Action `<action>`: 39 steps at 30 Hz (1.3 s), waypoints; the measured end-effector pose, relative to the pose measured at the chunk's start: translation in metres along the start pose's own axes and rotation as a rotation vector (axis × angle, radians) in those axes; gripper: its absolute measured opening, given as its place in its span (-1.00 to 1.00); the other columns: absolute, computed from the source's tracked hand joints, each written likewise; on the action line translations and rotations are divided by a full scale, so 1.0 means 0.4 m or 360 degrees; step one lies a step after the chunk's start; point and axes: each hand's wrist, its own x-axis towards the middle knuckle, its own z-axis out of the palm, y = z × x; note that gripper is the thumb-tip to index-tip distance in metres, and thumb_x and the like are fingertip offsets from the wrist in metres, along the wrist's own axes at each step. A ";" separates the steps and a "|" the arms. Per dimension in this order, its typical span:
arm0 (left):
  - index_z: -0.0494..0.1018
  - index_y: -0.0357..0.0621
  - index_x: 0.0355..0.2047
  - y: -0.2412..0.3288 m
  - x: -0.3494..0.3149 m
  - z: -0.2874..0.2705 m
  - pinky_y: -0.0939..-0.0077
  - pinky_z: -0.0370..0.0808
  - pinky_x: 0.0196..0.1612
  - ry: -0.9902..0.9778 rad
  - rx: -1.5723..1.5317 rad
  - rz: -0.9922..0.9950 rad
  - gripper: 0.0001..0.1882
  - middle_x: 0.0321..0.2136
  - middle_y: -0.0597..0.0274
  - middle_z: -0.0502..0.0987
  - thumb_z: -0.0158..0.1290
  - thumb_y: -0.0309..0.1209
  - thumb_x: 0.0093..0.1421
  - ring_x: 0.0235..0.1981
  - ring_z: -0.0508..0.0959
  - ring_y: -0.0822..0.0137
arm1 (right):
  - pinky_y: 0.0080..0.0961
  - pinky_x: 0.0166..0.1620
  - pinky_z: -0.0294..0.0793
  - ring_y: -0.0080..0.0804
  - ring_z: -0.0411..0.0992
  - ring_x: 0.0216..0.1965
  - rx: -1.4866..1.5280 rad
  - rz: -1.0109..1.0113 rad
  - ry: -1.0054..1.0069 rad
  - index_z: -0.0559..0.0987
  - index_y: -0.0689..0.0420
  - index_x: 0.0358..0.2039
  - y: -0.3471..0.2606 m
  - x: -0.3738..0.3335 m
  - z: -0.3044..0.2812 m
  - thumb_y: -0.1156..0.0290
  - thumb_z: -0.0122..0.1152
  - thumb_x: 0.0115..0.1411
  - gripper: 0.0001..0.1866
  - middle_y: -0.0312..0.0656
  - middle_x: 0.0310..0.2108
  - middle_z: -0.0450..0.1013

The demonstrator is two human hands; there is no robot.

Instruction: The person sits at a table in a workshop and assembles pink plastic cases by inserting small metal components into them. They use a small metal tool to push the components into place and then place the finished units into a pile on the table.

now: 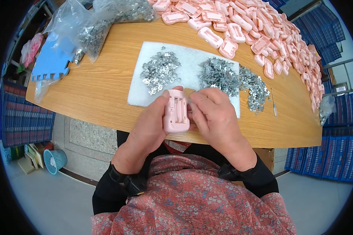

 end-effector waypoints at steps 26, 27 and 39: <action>0.37 -0.26 -0.06 0.007 -0.022 0.038 0.38 0.49 -0.33 -0.0067 0.1815 0.0488 -0.73 -0.34 0.19 0.54 -0.14 -0.40 0.29 -0.40 0.54 0.38 | -0.70 -0.28 0.38 -0.72 0.35 -0.37 0.1650 0.0920 -0.0241 0.37 0.23 -0.05 0.035 -0.054 -0.005 0.43 0.08 0.36 -0.77 -0.39 -0.40 0.41; 0.37 -0.24 -0.07 0.006 -0.015 0.032 0.41 0.45 -0.37 -0.0056 0.1537 0.0291 -0.73 -0.35 0.22 0.52 -0.16 -0.38 0.30 -0.44 0.50 0.38 | -0.70 -0.29 0.38 -0.73 0.34 -0.38 0.1716 0.0915 -0.0192 0.37 0.24 -0.04 0.032 -0.049 -0.009 0.44 0.08 0.36 -0.77 -0.40 -0.40 0.40; 0.35 -0.13 -0.05 0.010 -0.011 0.006 0.62 0.16 -0.57 -0.0424 -0.0149 -0.0561 -0.70 -0.45 0.29 0.32 -0.27 -0.31 0.31 -0.57 0.23 0.47 | -0.76 -0.35 0.31 -0.78 0.25 -0.44 0.1395 0.0768 -0.0371 0.59 0.23 -0.24 0.069 -0.039 -0.019 0.53 0.34 0.17 -0.85 -0.47 -0.49 0.32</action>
